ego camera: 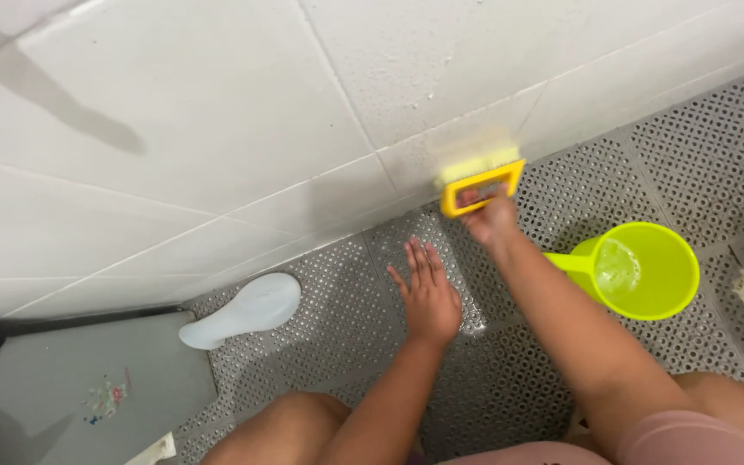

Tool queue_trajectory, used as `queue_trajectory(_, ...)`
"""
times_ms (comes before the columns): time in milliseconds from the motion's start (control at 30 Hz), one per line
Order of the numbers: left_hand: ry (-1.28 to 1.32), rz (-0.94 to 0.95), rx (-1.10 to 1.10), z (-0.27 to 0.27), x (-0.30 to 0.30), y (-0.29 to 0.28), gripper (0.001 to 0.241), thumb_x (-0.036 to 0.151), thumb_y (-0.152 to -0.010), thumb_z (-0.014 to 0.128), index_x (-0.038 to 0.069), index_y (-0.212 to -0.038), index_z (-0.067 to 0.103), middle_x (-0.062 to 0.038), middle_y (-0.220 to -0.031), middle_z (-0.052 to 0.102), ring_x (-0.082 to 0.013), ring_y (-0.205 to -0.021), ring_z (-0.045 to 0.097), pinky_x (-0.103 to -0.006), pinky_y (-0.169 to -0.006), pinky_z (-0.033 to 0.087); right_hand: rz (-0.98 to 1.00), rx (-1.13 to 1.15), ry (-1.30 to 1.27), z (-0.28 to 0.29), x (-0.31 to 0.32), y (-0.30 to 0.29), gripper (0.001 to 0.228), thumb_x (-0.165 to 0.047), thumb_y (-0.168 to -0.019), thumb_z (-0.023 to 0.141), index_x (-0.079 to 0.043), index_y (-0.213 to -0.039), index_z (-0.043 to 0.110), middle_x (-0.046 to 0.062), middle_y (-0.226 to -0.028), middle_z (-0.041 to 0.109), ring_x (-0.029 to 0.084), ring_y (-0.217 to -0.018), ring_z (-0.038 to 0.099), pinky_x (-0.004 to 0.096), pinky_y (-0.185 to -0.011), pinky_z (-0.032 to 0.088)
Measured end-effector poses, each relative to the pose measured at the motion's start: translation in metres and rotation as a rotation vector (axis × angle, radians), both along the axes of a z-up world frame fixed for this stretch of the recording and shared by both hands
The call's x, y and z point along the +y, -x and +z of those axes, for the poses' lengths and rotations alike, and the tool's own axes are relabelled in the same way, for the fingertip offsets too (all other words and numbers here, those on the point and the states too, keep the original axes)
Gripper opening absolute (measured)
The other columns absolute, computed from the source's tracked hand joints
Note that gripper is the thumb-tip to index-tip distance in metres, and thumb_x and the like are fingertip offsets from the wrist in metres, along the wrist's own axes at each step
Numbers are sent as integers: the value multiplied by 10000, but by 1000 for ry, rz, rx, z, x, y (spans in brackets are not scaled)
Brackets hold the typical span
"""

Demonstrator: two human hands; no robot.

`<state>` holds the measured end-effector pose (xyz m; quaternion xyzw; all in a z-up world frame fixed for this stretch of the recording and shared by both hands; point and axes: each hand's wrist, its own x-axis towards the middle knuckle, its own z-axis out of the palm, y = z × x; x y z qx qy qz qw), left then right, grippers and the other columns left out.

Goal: The person cleans bathroom wall tiles by scrubbing them with a brush and dipping the brush into a bucket of soapy water.

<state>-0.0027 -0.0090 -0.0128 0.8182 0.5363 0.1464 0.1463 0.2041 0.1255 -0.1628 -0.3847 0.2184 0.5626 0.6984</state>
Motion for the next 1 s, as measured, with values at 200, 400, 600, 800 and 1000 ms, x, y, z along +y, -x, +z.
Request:
queue_trajectory(200,-5,-21,12,2,5,8,800,117,-886,555,-100,-1565,193,-347,-1657,128,-460,-1560,118,-737,-1174,7,-208,-259,74,43,-2,-118,437,-551,-1097,274,-130,-1188,346,71,-920,530,187,-811,585,527,-843,615)
queue_trajectory(400,56,-37,4,6,5,4,816,162,-885,579,-81,-1563,195,-336,-1646,119,-452,-1550,113,-757,-1153,-3,307,-110,54,10,-19,70,395,-492,-1094,361,-106,-1172,390,144,-939,598,290,-808,665,538,-820,592)
queue_trajectory(600,55,-36,53,-1,4,9,807,166,-930,552,-60,-1588,142,-328,-1662,67,-445,-1561,66,-751,-1159,-23,-104,-83,-33,3,-2,-98,502,-554,-1119,291,-79,-1230,407,89,-892,560,197,-755,587,531,-900,642)
queue_trajectory(800,145,-53,50,3,5,9,812,185,-937,544,-45,-1586,113,-319,-1667,7,-431,-1566,9,-753,-1155,-52,105,-304,-26,-20,-8,6,408,-529,-1071,361,-187,-1280,433,70,-800,535,207,-715,557,509,-837,587)
queue_trajectory(1000,156,-46,104,5,8,10,837,177,-919,564,-19,-1602,122,-305,-1677,1,-422,-1573,10,-752,-1149,-57,426,-136,94,-36,-11,34,456,-519,-1072,301,-93,-1200,399,155,-975,660,306,-876,678,533,-852,559)
